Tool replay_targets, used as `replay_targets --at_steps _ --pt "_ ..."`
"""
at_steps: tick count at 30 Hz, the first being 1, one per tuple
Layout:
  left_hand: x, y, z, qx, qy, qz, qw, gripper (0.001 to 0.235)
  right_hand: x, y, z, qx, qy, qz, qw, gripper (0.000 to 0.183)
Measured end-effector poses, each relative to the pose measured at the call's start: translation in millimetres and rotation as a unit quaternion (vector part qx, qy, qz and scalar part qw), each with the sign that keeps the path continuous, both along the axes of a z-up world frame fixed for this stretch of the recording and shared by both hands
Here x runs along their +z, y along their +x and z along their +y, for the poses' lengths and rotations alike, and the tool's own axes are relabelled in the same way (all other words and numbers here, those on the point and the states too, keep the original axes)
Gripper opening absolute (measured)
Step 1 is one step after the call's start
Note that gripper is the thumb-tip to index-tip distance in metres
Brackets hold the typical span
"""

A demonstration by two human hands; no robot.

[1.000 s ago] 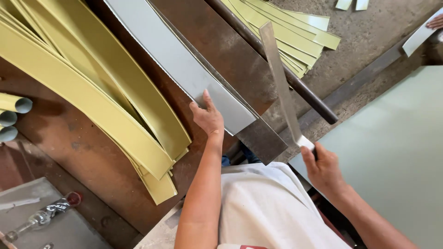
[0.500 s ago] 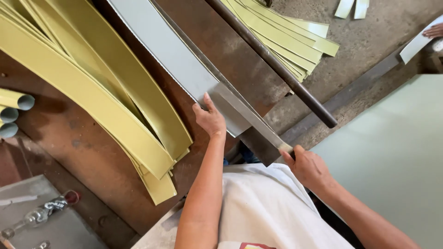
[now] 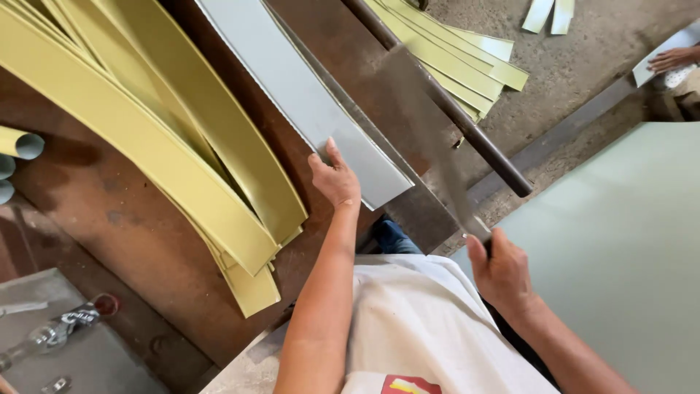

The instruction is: Filing the edges of thin metal strips to smooth them on a workbench.

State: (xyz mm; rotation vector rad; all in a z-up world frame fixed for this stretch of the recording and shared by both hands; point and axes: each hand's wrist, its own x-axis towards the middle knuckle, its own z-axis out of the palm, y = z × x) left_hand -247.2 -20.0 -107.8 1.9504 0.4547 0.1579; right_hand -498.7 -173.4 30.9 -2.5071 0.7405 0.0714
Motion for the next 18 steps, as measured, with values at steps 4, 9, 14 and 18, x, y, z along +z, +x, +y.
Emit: replay_targets --at_steps 4,9,14,18 --pt "-15.4 0.8 -6.2 0.001 0.004 -0.02 1.0 0.046 -37.6 -13.4 -5.0 0.006 -0.035 0.034 0.999 0.048" --pt "-9.9 -1.2 1.2 -0.011 0.021 0.034 0.999 0.049 -8.4 -18.0 9.5 0.011 -0.031 0.056 0.998 0.044" --pt "-8.8 -2.2 2.8 -0.001 -0.001 -0.03 1.0 0.047 -47.3 -39.8 -5.2 0.005 -0.043 0.021 0.999 0.044" --pt "-15.3 -8.1 9.7 0.004 0.023 0.019 1.0 0.047 -32.1 -37.6 5.8 0.003 -0.073 0.046 0.996 0.044"
